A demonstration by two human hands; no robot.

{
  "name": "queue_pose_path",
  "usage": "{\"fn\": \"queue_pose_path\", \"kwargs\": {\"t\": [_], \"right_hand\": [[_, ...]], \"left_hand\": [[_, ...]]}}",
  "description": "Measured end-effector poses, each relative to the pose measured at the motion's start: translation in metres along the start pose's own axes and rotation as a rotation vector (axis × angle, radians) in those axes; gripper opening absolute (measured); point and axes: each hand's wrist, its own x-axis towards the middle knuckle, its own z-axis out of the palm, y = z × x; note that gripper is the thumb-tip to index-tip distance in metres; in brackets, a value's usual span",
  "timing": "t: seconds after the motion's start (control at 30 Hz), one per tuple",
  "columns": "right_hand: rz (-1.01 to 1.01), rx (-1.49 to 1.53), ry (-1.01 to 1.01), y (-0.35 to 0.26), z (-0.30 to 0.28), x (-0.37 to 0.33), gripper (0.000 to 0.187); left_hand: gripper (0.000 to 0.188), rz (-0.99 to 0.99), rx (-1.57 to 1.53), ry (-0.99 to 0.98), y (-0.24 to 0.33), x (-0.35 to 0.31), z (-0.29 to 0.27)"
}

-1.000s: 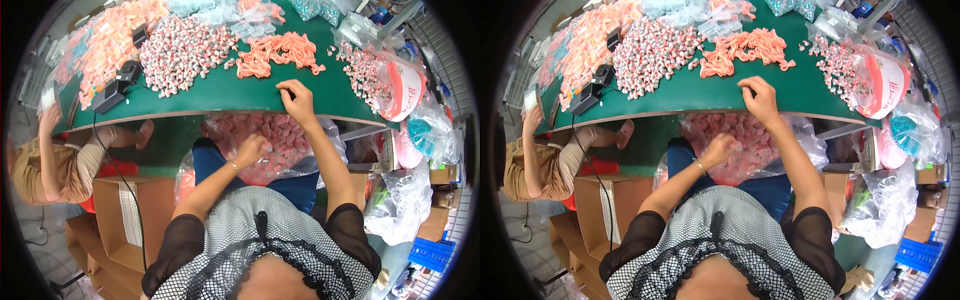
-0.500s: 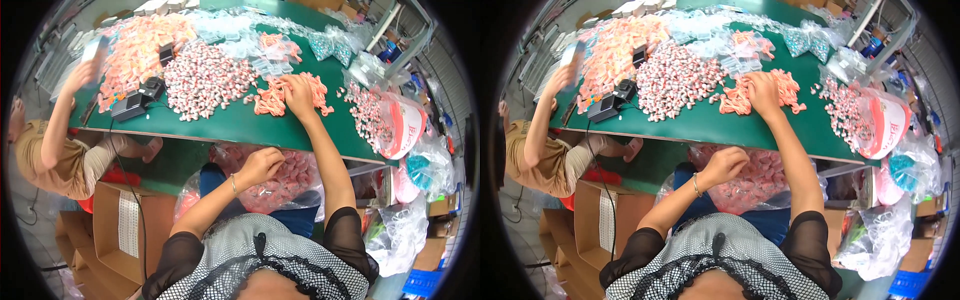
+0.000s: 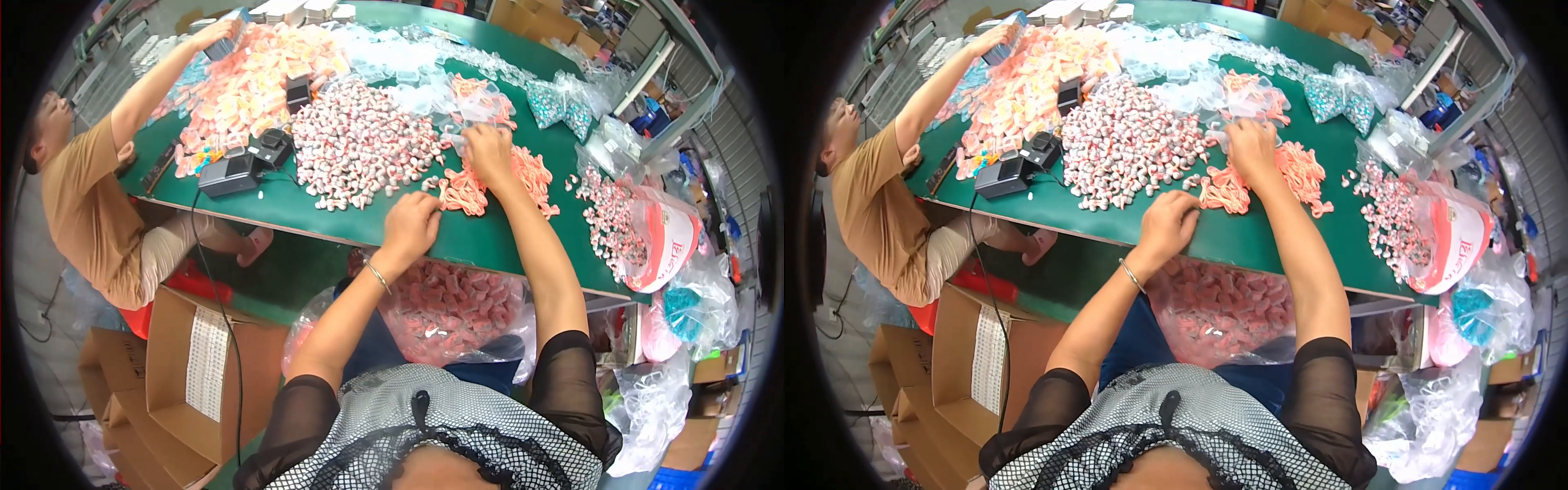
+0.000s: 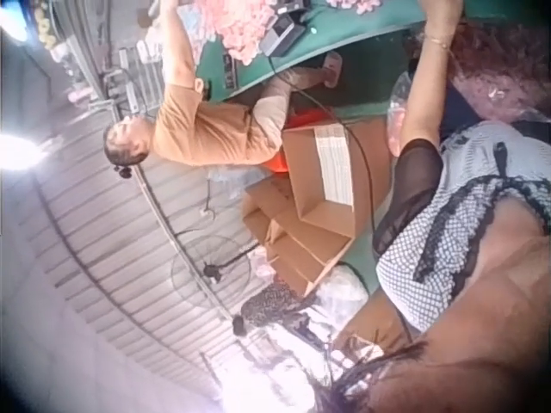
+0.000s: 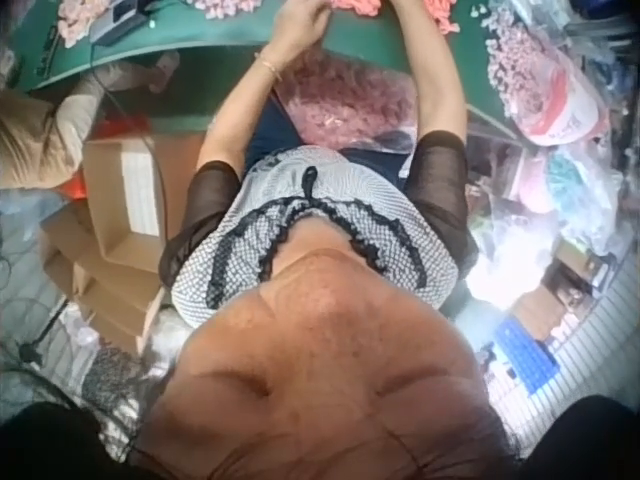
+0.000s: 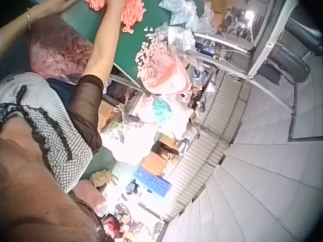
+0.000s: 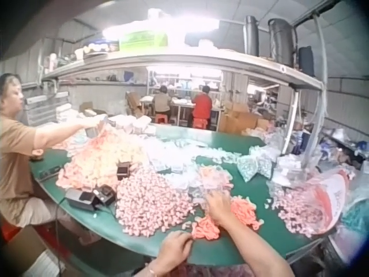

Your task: Sorting small pink hair accessories and packing them into small clear plastic storage boxes.

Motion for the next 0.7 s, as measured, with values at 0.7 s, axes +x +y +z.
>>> {"fn": "queue_pose_path", "kwargs": {"t": [0.7], "right_hand": [[0.649,-0.001,-0.016,-0.014,-0.090,-0.192,0.023]], "left_hand": [[0.004,0.152,0.453,0.080,-0.020,0.044,0.025]]}}
